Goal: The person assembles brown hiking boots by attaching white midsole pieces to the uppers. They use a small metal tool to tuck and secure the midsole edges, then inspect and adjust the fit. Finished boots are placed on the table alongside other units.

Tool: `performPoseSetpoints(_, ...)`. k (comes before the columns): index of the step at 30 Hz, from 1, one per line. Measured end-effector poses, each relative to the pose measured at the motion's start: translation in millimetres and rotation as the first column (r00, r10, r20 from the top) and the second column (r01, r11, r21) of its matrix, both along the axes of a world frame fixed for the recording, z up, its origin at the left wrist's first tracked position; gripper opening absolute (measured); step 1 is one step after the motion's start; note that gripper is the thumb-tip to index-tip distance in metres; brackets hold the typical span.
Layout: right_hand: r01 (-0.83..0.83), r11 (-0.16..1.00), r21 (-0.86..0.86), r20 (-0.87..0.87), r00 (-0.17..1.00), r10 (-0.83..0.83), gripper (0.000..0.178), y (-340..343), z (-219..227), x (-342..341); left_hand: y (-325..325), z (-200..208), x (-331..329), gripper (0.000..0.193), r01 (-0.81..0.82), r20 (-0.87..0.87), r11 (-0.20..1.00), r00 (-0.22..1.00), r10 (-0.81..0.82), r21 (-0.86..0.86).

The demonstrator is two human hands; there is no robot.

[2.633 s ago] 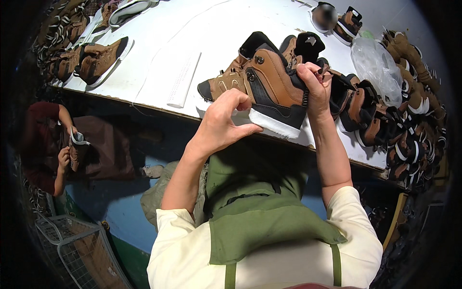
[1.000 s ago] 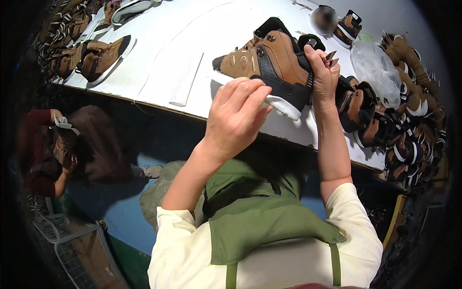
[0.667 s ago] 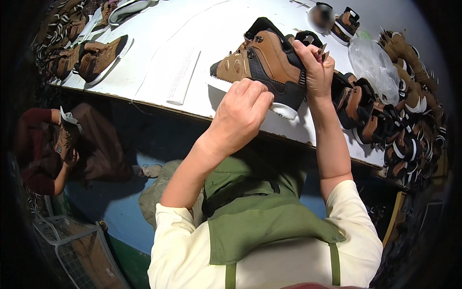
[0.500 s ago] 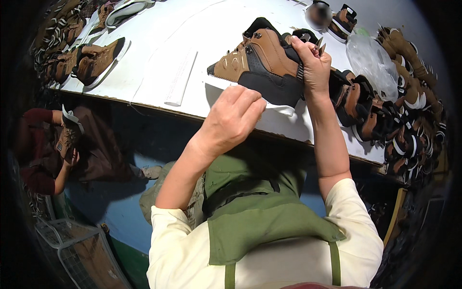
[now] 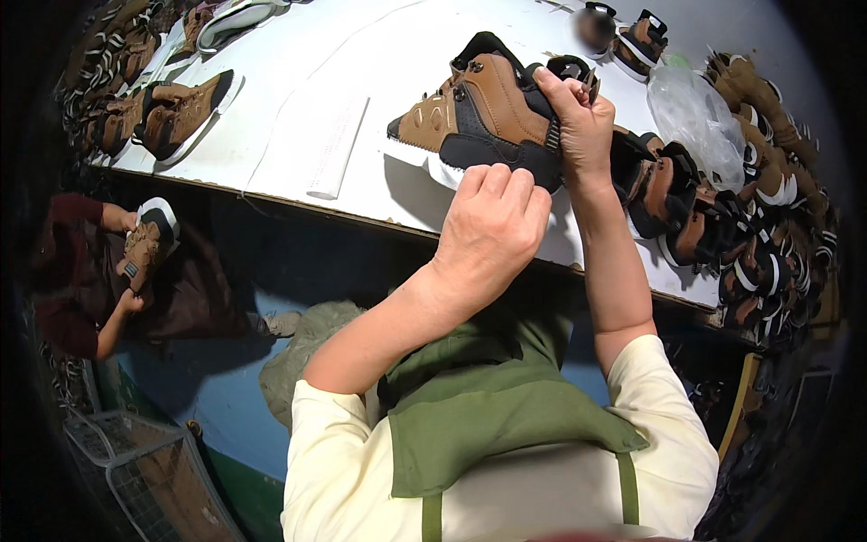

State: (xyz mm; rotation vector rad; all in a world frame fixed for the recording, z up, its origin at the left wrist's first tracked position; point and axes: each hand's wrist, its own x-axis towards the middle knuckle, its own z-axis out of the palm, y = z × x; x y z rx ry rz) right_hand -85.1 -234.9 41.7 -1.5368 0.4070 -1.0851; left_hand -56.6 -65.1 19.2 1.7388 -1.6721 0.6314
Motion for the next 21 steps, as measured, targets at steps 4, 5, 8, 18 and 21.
performPoseSetpoints(4,0.015,1.000,-0.008,0.011,1.000,-0.015,0.034,3.4,2.0,0.4,1.7,3.1,-4.2,0.014,-0.035,0.079,0.999,0.996,0.033,0.020)
performPoseSetpoints(5,0.027,1.000,0.006,0.006,1.000,-0.027,0.036,4.2,2.5,1.5,1.5,3.4,-7.0,0.014,-0.060,0.098,0.998,0.994,0.057,0.019)
performPoseSetpoints(8,0.049,0.999,0.006,-0.008,0.999,-0.049,0.039,10.2,3.2,6.3,-6.2,-11.4,-16.1,0.013,-0.149,0.174,0.989,0.973,0.150,-0.018)
performPoseSetpoints(18,-0.114,0.990,-0.077,-0.171,0.980,0.100,0.036,-9.8,11.1,10.3,6.7,-29.9,15.6,0.023,-0.111,0.188,0.993,0.975,0.116,-0.040)
performPoseSetpoints(21,-0.132,0.989,-0.060,-0.287,0.952,0.109,0.033,-17.9,23.9,13.8,12.5,-30.4,32.3,0.018,-0.005,0.254,0.981,0.966,0.056,-0.195)
